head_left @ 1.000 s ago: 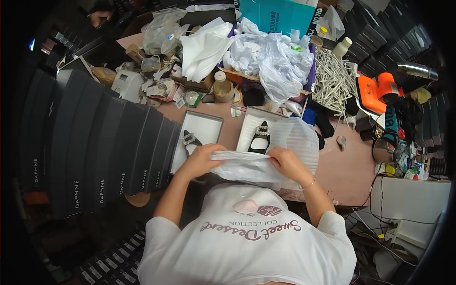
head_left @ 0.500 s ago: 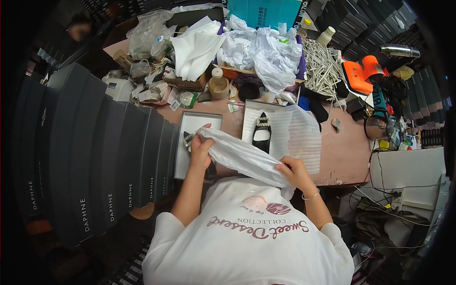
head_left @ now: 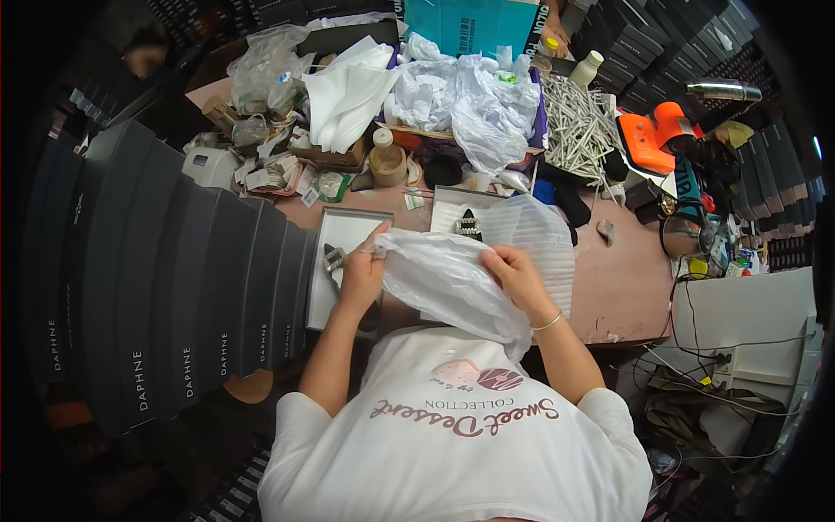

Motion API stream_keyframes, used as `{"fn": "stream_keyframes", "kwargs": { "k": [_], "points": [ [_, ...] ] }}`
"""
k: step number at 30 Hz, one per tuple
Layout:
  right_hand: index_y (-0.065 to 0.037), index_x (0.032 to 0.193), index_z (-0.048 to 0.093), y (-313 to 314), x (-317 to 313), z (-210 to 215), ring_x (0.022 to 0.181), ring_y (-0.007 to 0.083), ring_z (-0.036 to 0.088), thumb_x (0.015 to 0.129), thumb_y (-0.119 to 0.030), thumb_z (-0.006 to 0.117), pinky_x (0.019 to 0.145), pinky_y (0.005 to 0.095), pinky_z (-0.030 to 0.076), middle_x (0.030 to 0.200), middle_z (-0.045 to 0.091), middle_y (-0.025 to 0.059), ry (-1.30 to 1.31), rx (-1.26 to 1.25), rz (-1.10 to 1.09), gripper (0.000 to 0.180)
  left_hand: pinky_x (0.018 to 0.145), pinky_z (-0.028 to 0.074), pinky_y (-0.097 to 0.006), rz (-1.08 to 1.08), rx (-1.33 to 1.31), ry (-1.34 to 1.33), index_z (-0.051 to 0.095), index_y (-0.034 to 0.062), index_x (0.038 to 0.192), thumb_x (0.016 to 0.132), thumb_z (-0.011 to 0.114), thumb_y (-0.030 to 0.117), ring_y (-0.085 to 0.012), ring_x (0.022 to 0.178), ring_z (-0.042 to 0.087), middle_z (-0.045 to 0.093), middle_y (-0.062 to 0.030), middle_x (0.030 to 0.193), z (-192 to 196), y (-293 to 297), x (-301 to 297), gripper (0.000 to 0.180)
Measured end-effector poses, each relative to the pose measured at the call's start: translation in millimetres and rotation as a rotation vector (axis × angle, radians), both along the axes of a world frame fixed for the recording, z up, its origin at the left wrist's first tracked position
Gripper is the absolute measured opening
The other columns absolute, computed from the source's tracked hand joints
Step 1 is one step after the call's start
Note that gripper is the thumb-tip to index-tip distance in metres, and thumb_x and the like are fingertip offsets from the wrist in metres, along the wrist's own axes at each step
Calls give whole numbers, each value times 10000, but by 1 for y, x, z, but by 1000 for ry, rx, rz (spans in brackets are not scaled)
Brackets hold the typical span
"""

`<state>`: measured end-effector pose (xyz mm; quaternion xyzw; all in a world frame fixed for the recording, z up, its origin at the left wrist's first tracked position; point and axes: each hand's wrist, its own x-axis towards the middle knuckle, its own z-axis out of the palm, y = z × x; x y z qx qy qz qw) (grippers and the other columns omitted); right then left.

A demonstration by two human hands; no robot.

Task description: Packing high-heeled shoes into boxes with protective wrapping.

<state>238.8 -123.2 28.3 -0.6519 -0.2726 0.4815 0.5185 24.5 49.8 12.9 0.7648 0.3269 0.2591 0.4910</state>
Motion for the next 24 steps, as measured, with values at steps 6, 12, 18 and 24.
{"fn": "stream_keyframes", "kwargs": {
  "k": [6,12,18,24],
  "points": [
    [-5,871,635,3,57,-42,694,58,487,956,-197,533,622,211,408,786,585,-16,-67,255,-525,234,648,456,-252,428,-375,-162,594,-1,1041,887,432,-5,-112,743,578,614,-65,826,-59,-2,-48,224],
    [17,1031,570,10,141,-23,866,141,607,986,-190,451,768,289,507,983,638,80,62,547,-586,243,714,459,-276,606,-595,-588,564,8,1037,920,436,59,-133,821,575,599,-50,955,-42,9,-105,180],
    [29,1030,566,48,215,19,899,191,616,991,-206,429,803,321,514,992,635,108,-65,684,-879,275,489,360,-233,766,-621,-560,551,46,1013,907,425,26,-89,642,518,589,-28,845,-31,-27,-159,166],
    [21,1026,561,67,259,49,879,221,626,991,-198,425,797,354,529,976,635,123,-97,777,-916,260,503,339,-247,935,-751,-684,545,70,1015,931,444,55,-92,669,505,580,-12,869,-70,-63,-143,133]
  ]
}}
